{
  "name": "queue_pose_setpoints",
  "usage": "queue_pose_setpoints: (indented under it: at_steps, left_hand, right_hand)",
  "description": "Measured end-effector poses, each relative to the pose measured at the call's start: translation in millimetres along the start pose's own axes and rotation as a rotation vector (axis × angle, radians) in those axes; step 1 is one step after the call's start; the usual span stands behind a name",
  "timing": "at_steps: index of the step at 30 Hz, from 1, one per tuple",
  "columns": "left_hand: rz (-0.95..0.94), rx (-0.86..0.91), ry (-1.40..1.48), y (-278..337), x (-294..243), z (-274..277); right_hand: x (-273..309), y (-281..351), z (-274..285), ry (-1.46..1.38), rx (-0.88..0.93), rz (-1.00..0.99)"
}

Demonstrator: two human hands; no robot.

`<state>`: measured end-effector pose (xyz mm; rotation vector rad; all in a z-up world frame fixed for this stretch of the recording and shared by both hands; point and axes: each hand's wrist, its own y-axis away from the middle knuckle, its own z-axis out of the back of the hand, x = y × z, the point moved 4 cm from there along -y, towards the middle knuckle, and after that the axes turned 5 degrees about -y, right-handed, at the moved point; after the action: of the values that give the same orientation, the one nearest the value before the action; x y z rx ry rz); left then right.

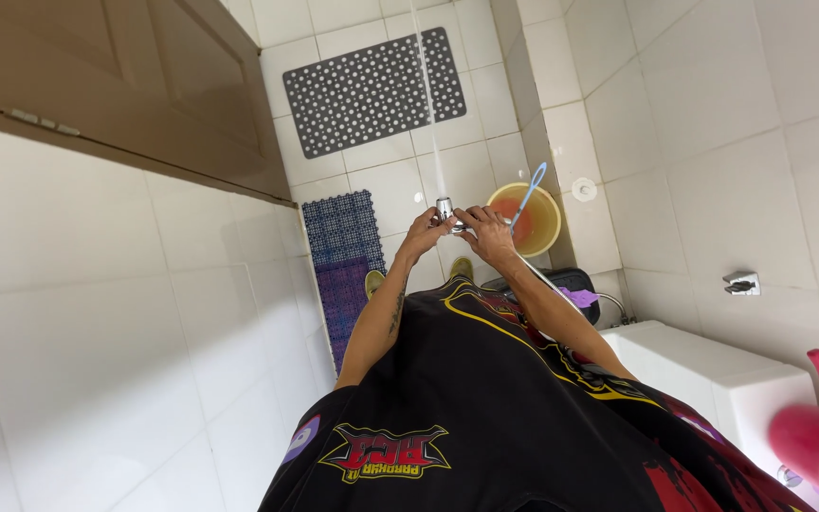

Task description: The person uses a handheld bidet sprayer to rinse the bathroom floor and a mat. They then pick up a mop and proceed to mop the tiled floor area.

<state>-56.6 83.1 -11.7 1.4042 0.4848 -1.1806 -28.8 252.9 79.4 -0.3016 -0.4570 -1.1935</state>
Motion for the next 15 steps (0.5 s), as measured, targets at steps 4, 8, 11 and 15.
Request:
queue_pose_setpoints:
  at_steps: [4,8,11,15]
  left_hand:
    - [-0.041,0.039,0.038,-5.0,-6.5,-6.1]
    - [-0.029,0.042,0.024,-10.4,-7.9,-8.5]
    - [-0.041,0.053,0.042,-18.4,-6.7,-5.6]
    - [-0.014,0.029,-0.093,-32.9,-34.7,14.5]
  right_hand:
    - [-6.4,2.3,2.1,0.003,-0.01,-0.024]
    - [-8.5,2.7,4.9,-0.003,-0.014,-0.042]
    - [-7.6,-1.9,7.6,-0.011,-0.023,-0.026]
    - [-10.6,-26.6,14.5,-0.029,-0.042,-0.004]
